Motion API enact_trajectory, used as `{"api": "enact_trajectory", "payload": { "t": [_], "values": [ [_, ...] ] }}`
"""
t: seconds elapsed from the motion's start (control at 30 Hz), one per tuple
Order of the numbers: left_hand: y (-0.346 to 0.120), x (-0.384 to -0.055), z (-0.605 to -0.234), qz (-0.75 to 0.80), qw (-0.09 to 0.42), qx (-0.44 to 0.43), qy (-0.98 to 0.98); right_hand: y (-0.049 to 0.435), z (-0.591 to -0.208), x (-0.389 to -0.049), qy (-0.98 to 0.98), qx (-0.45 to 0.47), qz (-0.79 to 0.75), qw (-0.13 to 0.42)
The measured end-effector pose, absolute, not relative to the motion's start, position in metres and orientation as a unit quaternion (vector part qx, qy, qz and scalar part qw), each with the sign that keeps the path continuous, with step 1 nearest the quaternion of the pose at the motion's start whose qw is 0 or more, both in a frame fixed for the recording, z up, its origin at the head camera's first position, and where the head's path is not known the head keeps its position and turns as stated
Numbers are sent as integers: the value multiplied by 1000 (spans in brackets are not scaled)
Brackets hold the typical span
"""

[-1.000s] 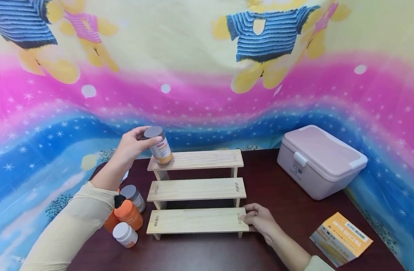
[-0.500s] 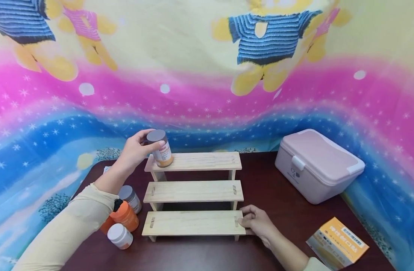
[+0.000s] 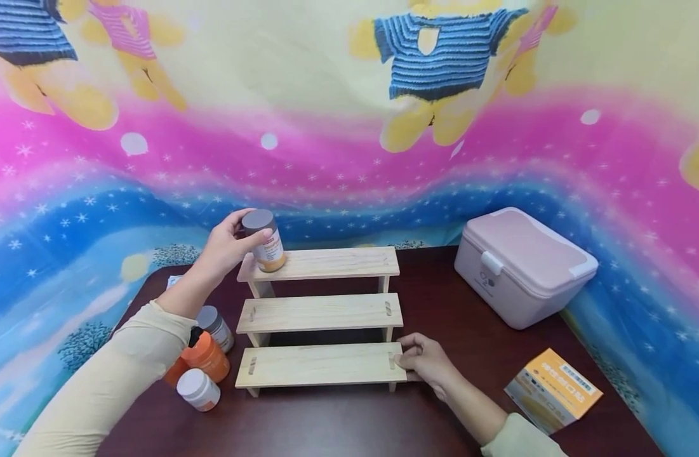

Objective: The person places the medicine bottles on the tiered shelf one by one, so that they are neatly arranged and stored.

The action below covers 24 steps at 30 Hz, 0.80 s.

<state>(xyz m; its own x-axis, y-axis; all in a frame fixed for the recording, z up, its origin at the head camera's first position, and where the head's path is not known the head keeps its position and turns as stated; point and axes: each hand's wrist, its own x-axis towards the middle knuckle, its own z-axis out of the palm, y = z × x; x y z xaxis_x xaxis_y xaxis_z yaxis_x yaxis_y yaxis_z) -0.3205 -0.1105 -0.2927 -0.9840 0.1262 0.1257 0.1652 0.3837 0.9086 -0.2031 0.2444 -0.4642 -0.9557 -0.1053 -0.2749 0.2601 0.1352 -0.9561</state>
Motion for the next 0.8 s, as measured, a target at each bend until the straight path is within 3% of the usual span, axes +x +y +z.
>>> {"api": "enact_trajectory", "payload": {
  "t": [0.3, 0.8],
  "values": [
    [-126, -322, -290, -500, -56, -96, -859, 241, -466, -206, 744, 81, -649, 135],
    [-196, -303, -292, -512, -9, -73, -856, 244, -464, -209, 745, 59, -646, 153]
  ]
}}
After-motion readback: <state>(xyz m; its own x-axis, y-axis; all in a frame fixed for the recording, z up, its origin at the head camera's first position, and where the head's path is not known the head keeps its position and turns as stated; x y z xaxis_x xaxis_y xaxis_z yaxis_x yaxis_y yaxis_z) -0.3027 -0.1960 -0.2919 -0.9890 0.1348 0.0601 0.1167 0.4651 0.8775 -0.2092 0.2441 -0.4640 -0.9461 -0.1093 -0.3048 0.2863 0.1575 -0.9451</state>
